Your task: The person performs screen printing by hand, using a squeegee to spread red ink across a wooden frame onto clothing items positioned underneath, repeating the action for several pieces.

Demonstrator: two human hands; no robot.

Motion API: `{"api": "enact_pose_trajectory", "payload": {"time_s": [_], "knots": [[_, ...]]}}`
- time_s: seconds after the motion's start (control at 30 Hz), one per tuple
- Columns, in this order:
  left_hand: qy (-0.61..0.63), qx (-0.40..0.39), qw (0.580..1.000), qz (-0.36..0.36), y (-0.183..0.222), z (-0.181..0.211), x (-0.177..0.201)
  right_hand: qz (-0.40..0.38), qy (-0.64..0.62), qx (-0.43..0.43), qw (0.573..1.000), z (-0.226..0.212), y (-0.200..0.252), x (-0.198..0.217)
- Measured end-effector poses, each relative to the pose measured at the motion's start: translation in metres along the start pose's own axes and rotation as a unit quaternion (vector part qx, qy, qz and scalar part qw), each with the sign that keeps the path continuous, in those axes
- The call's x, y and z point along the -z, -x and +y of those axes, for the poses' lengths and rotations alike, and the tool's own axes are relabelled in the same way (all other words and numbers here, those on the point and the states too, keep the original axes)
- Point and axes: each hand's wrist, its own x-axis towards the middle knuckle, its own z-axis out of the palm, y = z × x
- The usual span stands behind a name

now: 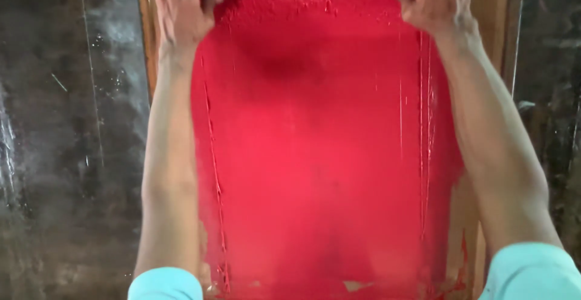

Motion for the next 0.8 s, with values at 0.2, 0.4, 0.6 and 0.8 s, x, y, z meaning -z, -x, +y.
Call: {"api": "enact_pose_trajectory", "payload": {"time_s": [0.2, 0.4, 0.6, 0.8], "knots": [[-0.022, -0.024, 0.999, -0.012, 0.093, 0.098, 0.079, -0.052, -0.084, -0.036, 0.994, -0.093, 0.072, 0.110], [0.024, -0.001, 0.997, -0.076, 0.230, 0.219, 0.188, -0.151, -0.146, -0.107, 0.972, -0.220, 0.180, 0.261], [0.063, 0.094, 0.985, -0.130, 0.304, 0.309, 0.270, -0.233, -0.222, -0.163, 0.933, -0.294, 0.230, 0.356], [0.033, 0.083, 0.975, -0.206, 0.238, 0.262, 0.243, -0.336, -0.196, -0.206, 0.898, -0.241, 0.187, 0.319]]}}
